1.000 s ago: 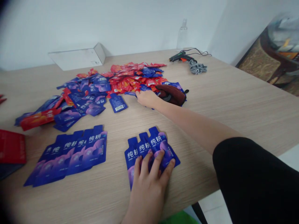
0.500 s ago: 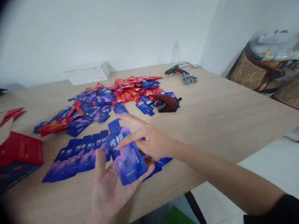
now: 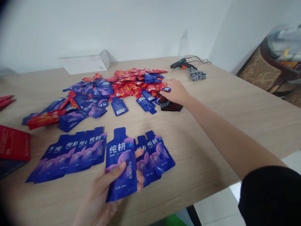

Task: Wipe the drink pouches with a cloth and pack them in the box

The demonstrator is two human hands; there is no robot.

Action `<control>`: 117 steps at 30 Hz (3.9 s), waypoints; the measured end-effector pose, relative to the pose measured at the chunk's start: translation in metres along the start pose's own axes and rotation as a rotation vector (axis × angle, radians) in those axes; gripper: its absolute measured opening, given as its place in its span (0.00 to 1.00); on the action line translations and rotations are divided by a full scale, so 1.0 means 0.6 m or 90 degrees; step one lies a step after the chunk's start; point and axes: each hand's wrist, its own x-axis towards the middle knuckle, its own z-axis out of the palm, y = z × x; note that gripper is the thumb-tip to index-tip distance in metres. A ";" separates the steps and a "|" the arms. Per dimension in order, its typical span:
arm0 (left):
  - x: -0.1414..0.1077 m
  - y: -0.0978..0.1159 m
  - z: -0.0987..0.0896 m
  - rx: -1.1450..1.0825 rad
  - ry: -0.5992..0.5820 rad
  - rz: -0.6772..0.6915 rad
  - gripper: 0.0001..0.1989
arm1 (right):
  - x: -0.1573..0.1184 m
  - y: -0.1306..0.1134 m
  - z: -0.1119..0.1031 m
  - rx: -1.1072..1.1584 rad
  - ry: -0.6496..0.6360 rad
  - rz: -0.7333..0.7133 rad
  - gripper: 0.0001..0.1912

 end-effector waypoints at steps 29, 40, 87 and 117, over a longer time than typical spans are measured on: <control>-0.035 -0.009 -0.025 0.029 0.011 0.176 0.08 | -0.210 -0.300 -0.050 0.052 -0.148 -0.353 0.13; -0.069 0.004 -0.034 0.025 0.024 0.224 0.11 | -0.250 -0.362 -0.097 0.168 -0.033 -0.364 0.28; -0.054 0.059 -0.099 -0.285 -0.087 0.329 0.26 | -0.320 -0.438 0.029 0.096 -0.234 -0.442 0.25; -0.092 0.079 -0.090 -0.216 0.049 0.493 0.12 | -0.306 -0.418 -0.051 0.236 -0.150 -0.211 0.19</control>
